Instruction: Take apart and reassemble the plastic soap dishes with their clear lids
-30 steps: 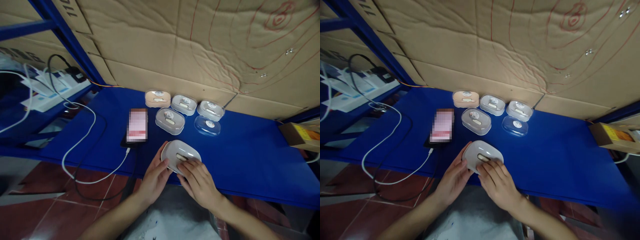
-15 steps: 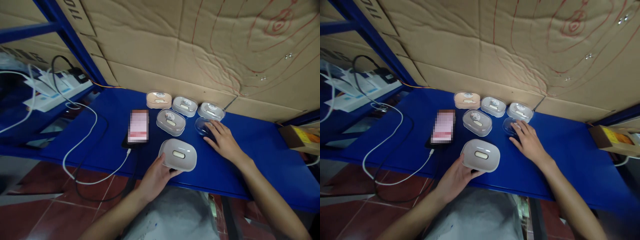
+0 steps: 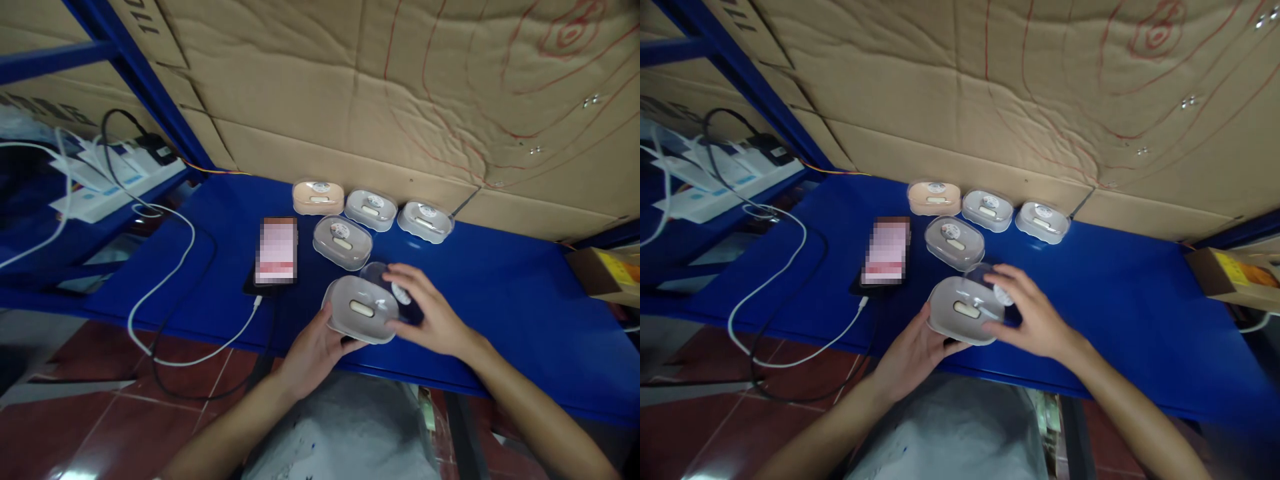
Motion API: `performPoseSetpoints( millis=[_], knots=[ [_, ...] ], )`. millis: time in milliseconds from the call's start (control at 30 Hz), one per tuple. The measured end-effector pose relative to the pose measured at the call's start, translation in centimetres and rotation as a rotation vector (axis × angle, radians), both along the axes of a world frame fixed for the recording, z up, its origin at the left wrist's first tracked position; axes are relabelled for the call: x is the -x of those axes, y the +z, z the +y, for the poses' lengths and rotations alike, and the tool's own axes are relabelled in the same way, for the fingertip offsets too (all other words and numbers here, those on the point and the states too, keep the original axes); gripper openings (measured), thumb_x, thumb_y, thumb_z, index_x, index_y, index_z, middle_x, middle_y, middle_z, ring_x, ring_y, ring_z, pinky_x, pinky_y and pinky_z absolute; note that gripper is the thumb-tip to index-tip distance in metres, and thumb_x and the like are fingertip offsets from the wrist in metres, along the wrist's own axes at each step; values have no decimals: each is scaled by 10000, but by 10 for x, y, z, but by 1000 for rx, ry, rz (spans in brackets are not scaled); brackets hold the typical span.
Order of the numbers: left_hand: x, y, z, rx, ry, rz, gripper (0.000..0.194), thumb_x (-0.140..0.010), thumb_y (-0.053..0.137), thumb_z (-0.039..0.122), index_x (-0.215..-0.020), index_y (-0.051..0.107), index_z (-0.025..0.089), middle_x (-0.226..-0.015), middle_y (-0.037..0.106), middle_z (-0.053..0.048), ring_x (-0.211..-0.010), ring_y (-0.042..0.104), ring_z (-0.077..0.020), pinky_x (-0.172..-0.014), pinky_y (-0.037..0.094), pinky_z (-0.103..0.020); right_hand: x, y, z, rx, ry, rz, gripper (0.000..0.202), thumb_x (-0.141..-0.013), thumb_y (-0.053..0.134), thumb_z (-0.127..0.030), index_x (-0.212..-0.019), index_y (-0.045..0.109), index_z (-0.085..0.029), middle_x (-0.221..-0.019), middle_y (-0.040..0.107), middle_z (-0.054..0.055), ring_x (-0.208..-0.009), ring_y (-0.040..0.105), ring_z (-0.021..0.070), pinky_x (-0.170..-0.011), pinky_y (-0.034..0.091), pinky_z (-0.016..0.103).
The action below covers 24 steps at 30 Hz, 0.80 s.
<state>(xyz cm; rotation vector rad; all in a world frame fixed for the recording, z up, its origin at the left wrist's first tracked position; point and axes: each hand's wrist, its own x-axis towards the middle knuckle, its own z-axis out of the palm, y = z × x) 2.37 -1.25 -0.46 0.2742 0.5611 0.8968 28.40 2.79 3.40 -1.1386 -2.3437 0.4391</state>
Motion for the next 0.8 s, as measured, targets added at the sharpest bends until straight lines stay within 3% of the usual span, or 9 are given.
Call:
performPoseSetpoints(
  millis=[133,267,433,633,800],
  knots=[
    [-1,-1,-2,-42,-5,19,570,-977,655,610,-1420,650,251,-1498,658,-109,-1472,521,-368,-1177,461,-581,36,1,-19,-85,120,-41,684,-983,698,-491,-1558,432,-232,-1588,455,191,-1504,445,362,-1172,475,546],
    [0,-2,-1,-89,-29,-27,579,-993,596,651,-1417,663,262,-1504,655,-102,-1518,467,-348,-1204,431,-554,46,-9,-20,-187,122,-49,669,-994,687,-487,-1544,433,-204,-1547,469,215,-1504,425,384,-1167,460,587],
    [1,-4,-2,-80,-16,-18,613,-946,706,605,-1444,641,254,-1485,669,-109,-1499,489,-359,-1205,428,-558,44,-16,-17,-204,134,-47,754,-964,715,-542,-1571,398,-225,-1561,454,221,-1507,417,406,-1162,462,615],
    [-2,-6,-3,-24,22,95,697,-904,761,601,-1470,616,222,-1437,701,-135,-1415,584,-371,-1208,435,-571,37,-14,-15,-146,140,-39,745,-960,723,-507,-1581,418,-232,-1592,441,199,-1511,434,364,-1194,468,553],
    [-7,-7,-7,-191,112,203,691,-999,704,435,-1622,418,345,-1616,552,-80,-1553,431,-297,-1299,322,-515,7,-15,2,-200,47,-180,724,-968,709,-493,-1583,425,-237,-1597,480,184,-1496,458,371,-1188,465,583]
  ],
)
